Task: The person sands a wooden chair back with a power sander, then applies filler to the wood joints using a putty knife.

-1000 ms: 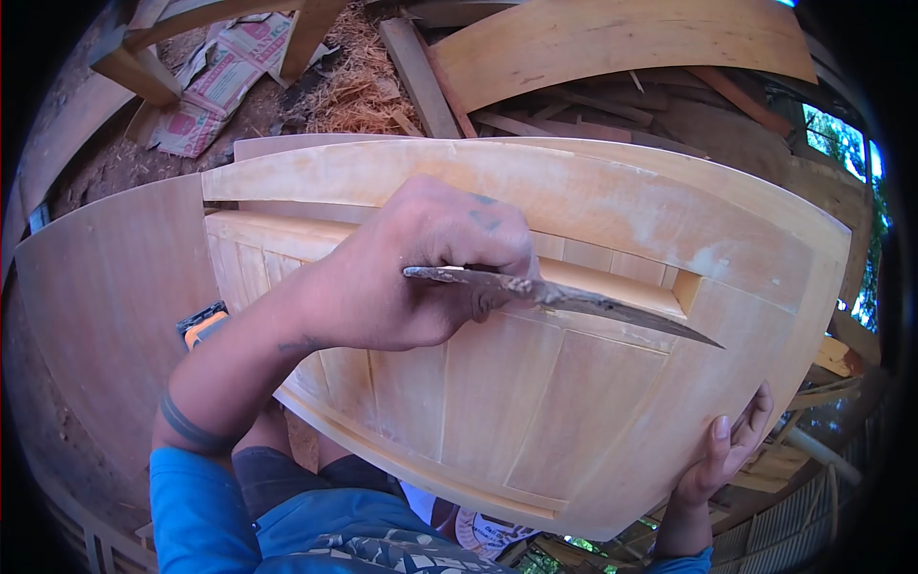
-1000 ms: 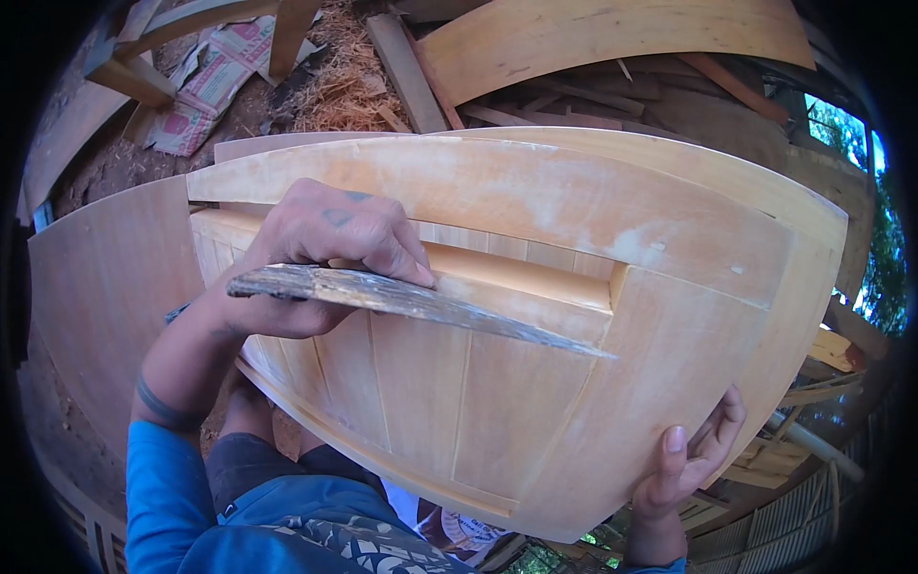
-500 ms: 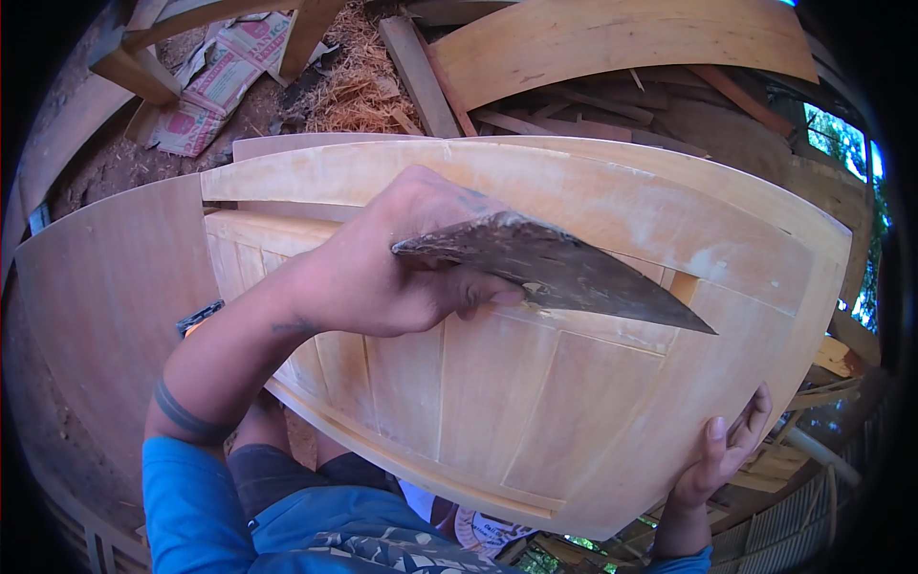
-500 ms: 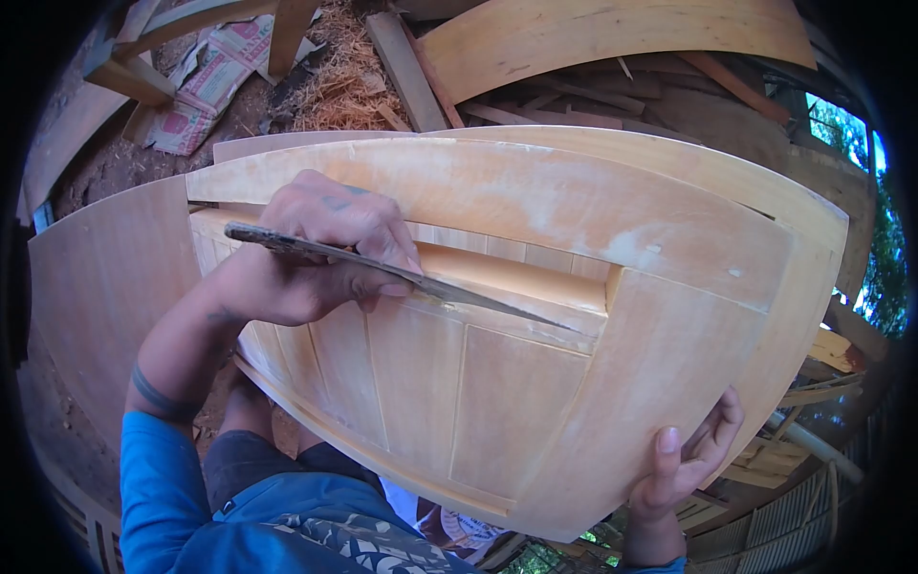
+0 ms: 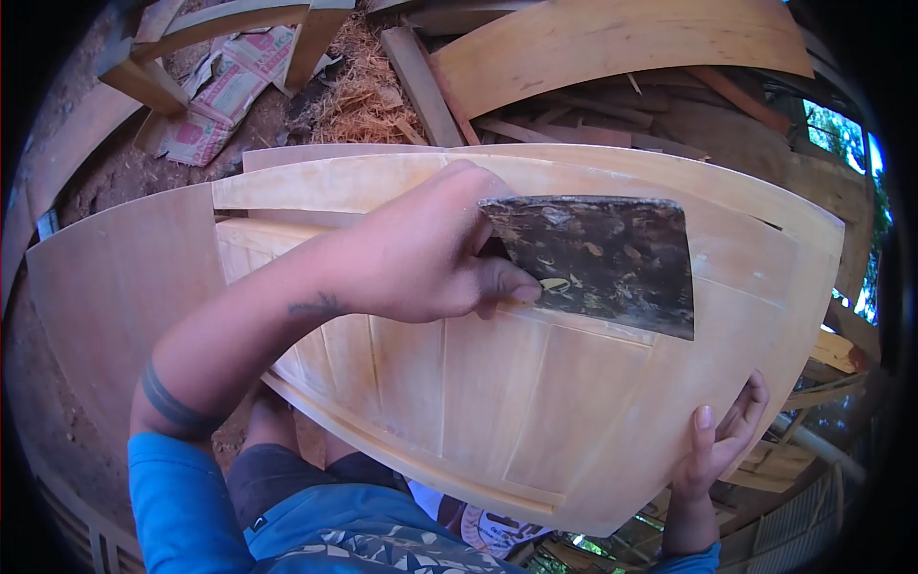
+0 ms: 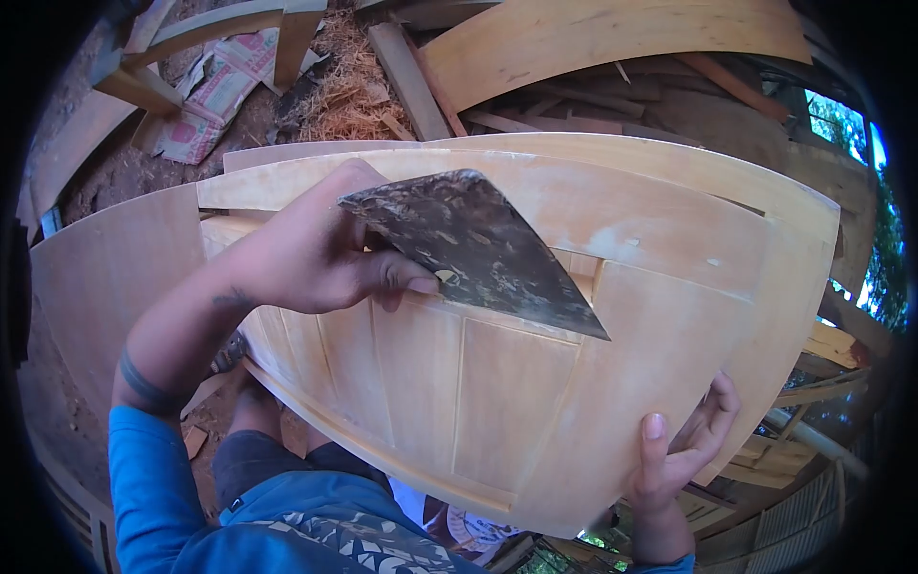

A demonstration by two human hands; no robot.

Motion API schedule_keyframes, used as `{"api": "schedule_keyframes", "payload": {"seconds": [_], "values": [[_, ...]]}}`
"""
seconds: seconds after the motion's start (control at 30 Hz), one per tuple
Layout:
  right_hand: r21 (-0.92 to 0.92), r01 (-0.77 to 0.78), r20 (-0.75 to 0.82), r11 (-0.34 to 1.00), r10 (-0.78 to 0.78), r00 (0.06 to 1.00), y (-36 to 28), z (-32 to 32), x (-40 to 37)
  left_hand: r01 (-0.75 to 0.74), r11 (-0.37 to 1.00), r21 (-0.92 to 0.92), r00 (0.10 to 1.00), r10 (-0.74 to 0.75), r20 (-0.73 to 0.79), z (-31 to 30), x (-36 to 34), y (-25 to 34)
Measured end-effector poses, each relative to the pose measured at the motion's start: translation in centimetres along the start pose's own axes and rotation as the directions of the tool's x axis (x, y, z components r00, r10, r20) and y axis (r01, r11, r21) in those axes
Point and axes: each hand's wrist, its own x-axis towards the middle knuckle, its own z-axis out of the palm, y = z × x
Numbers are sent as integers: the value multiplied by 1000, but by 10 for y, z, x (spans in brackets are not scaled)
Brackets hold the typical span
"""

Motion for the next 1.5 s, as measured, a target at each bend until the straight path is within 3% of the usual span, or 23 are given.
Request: {"api": "schedule_keyframes", "payload": {"seconds": [0.13,0.27,0.43,0.67,0.97,1.07,1.5], "values": [[34,28,3,999,-28,1000,1,1,-1,108,986,-124,994,-104,40,-5,-1,0],[-9,57,-19,998,-57,998,1,3,0,114,967,-229,994,-110,29,-15,-13,-7],[-9,41,-20,999,-41,999,0,4,-1,16,947,-320,978,-80,-190,-13,-30,-13],[-6,27,-20,1000,-27,999,2,2,-3,-112,941,-321,974,40,-221,13,-21,-15],[-3,18,-29,1000,-18,999,4,0,-5,-60,971,-230,984,19,-178,12,-20,-18],[-1,17,-30,1000,-17,999,3,1,-4,-109,946,-304,970,34,-242,16,-20,-16],[11,-1,-23,1000,2,1000,2,0,-3,-66,968,-243,982,20,-187,14,-17,-17]]}}
